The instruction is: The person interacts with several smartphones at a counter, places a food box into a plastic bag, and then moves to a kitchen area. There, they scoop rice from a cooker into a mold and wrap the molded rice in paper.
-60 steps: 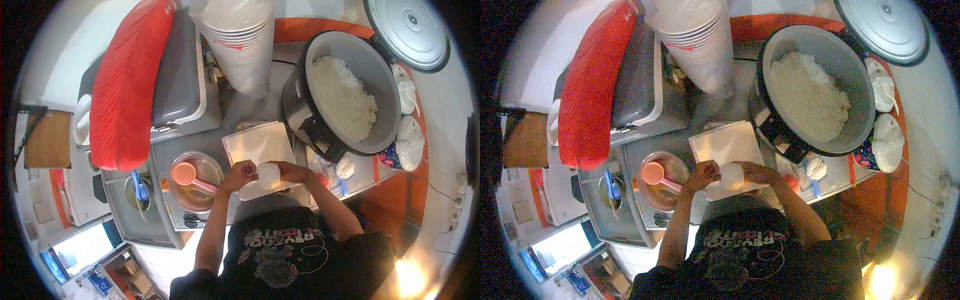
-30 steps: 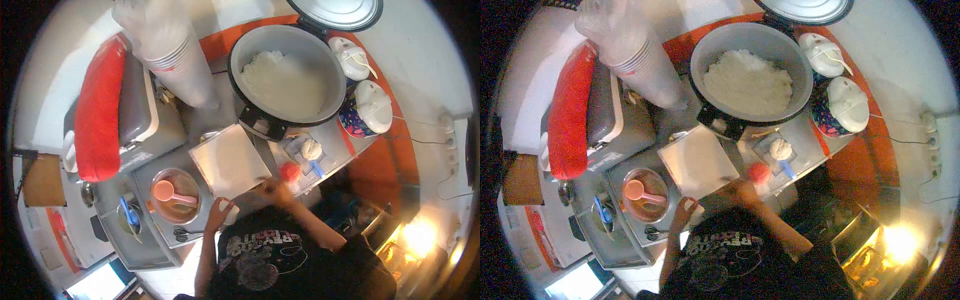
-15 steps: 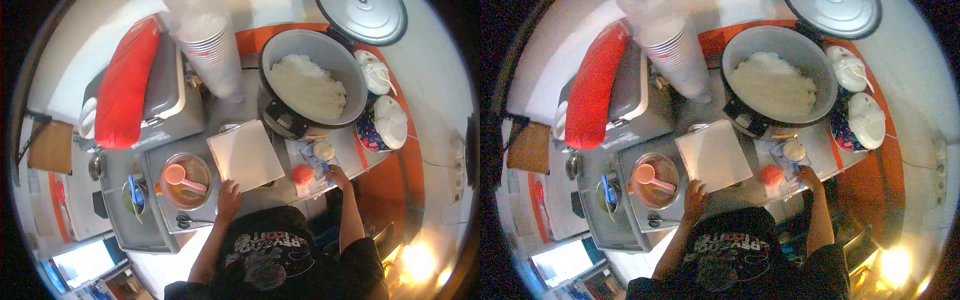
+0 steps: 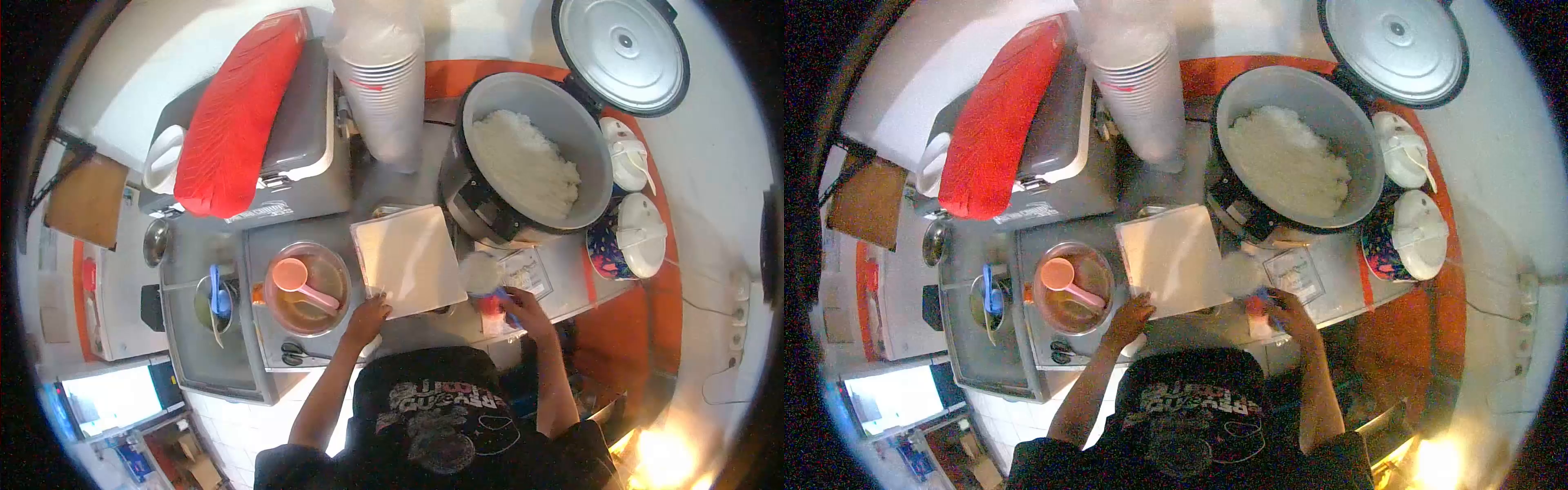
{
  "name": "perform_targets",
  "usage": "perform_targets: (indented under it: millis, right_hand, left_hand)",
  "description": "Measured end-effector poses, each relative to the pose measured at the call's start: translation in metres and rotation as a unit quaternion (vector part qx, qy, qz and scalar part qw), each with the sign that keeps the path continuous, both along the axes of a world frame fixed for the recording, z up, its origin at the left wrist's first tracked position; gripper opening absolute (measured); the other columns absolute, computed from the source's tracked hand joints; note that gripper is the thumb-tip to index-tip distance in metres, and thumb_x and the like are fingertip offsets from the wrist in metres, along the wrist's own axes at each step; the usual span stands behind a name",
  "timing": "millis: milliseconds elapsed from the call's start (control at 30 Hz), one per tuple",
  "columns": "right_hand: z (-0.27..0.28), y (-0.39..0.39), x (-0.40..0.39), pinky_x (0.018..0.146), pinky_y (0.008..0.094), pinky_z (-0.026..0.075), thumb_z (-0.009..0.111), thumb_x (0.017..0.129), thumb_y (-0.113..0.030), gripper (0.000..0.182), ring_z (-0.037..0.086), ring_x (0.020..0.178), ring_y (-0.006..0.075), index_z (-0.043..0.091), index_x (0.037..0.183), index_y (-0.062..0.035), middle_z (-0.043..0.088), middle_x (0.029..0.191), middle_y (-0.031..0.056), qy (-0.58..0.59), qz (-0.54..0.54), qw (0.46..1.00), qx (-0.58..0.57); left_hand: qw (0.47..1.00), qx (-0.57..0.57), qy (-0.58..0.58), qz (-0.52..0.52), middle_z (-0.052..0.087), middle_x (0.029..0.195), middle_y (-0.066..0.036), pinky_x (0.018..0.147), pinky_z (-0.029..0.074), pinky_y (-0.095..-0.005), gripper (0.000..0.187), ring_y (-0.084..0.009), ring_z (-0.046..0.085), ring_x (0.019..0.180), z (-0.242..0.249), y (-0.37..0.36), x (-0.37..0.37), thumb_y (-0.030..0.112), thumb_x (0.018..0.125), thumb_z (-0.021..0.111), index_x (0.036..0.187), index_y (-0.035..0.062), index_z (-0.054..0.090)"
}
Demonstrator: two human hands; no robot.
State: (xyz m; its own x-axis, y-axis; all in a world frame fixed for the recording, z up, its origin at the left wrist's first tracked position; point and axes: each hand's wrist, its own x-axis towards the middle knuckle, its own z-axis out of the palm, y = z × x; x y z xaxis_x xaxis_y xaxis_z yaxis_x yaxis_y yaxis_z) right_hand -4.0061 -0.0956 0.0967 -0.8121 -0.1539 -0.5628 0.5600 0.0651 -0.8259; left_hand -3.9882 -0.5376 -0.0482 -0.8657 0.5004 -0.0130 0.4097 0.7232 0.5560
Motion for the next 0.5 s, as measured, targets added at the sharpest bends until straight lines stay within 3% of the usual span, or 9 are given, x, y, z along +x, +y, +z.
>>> perform_targets:
  millis: [133,167,200,233,300,333,367,433,500]
  right_hand:
    - [-0.063,-0.064,-0.038,0.051,0.0274,0.044,0.059,0.104,-0.02,0.038,0.053,0.06,0.0102,0.061,0.135,0.0012,0.063,0.08,0.0067,0.011,0.099,0.995,0.017]
    - [-0.08,-0.086,-0.044,0.054,0.031,0.047,0.058,0.103,-0.019,0.038,0.055,0.063,0.0142,0.061,0.138,-0.0022,0.063,0.08,0.0073,0.199,0.099,0.967,0.125]
    - [-0.088,-0.105,-0.047,0.058,0.0347,0.051,0.057,0.103,-0.017,0.04,0.058,0.066,0.0181,0.06,0.141,-0.0056,0.062,0.08,0.008,0.379,0.092,0.893,0.225]
    - [-0.088,-0.122,-0.048,0.058,0.0347,0.051,0.057,0.103,-0.017,0.04,0.058,0.066,0.0181,0.06,0.141,-0.0056,0.062,0.08,0.008,0.38,0.095,0.893,0.221]
    - [-0.085,-0.149,-0.046,0.069,0.0418,0.056,0.056,0.1,-0.011,0.044,0.064,0.077,0.028,0.059,0.144,-0.0121,0.062,0.09,0.0112,0.472,0.194,0.722,0.467]
    - [-0.078,-0.152,-0.045,0.077,0.0448,0.056,0.055,0.098,-0.007,0.052,0.065,0.086,0.0333,0.053,0.15,-0.0142,0.062,0.104,0.0131,0.472,0.259,0.713,0.448]
    - [-0.095,-0.151,-0.042,0.077,0.0448,0.056,0.055,0.098,-0.007,0.052,0.065,0.086,0.0333,0.053,0.15,-0.0142,0.062,0.104,0.0131,0.476,0.259,0.71,0.449]
    - [-0.128,-0.147,-0.044,0.081,0.0451,0.055,0.056,0.095,-0.004,0.06,0.063,0.092,0.0344,0.048,0.154,-0.0135,0.061,0.106,0.0152,0.465,0.205,0.759,0.407]
    - [-0.105,-0.14,-0.05,0.084,0.0453,0.054,0.057,0.094,-0.003,0.062,0.063,0.093,0.0354,0.047,0.154,-0.0122,0.061,0.107,0.0156,0.439,0.248,0.749,0.43]
  left_hand:
    - [0.999,0.007,-0.031,0.004,0.054,0.145,-0.028,0.108,0.048,-0.0475,0.021,-0.0422,0.056,0.131,0.026,0.007,-0.002,0.019,0.091,0.067,0.109,0.0082,0.069]
    - [0.999,0.005,-0.031,0.01,0.054,0.145,-0.028,0.108,0.048,-0.0475,0.021,-0.0422,0.056,0.131,0.025,0.008,0.0,0.019,0.091,0.067,0.109,0.0082,0.069]
    - [0.999,-0.016,-0.031,0.007,0.055,0.144,-0.029,0.108,0.048,-0.0473,0.023,-0.0427,0.056,0.131,0.021,0.01,-0.001,0.018,0.089,0.068,0.109,0.0083,0.069]
    - [0.999,-0.037,-0.031,0.003,0.055,0.143,-0.029,0.107,0.048,-0.0472,0.024,-0.0432,0.056,0.132,0.017,0.009,-0.002,0.017,0.087,0.069,0.109,0.0084,0.068]
    - [0.999,-0.045,-0.003,0.006,0.056,0.142,-0.028,0.106,0.049,-0.0473,0.024,-0.043,0.056,0.132,-0.006,0.007,0.002,0.016,0.086,0.07,0.109,0.0086,0.069]
    - [0.998,-0.051,0.025,0.004,0.057,0.141,-0.028,0.105,0.05,-0.0474,0.024,-0.0428,0.056,0.131,-0.013,0.006,0.005,0.016,0.085,0.07,0.108,0.0088,0.069]
    - [0.998,-0.05,0.029,0.006,0.057,0.141,-0.028,0.105,0.05,-0.0474,0.024,-0.0428,0.056,0.131,-0.006,0.006,0.005,0.016,0.085,0.07,0.108,0.0088,0.069]
    - [0.999,-0.047,0.019,0.005,0.057,0.14,-0.027,0.102,0.051,-0.0479,0.021,-0.0412,0.057,0.13,0.004,0.006,0.004,0.013,0.086,0.067,0.106,0.008,0.068]
    - [0.995,-0.051,0.086,0.0,0.059,0.136,-0.024,0.098,0.053,-0.049,0.018,-0.0403,0.06,0.124,-0.008,0.009,0.01,0.011,0.087,0.063,0.103,0.0062,0.068]
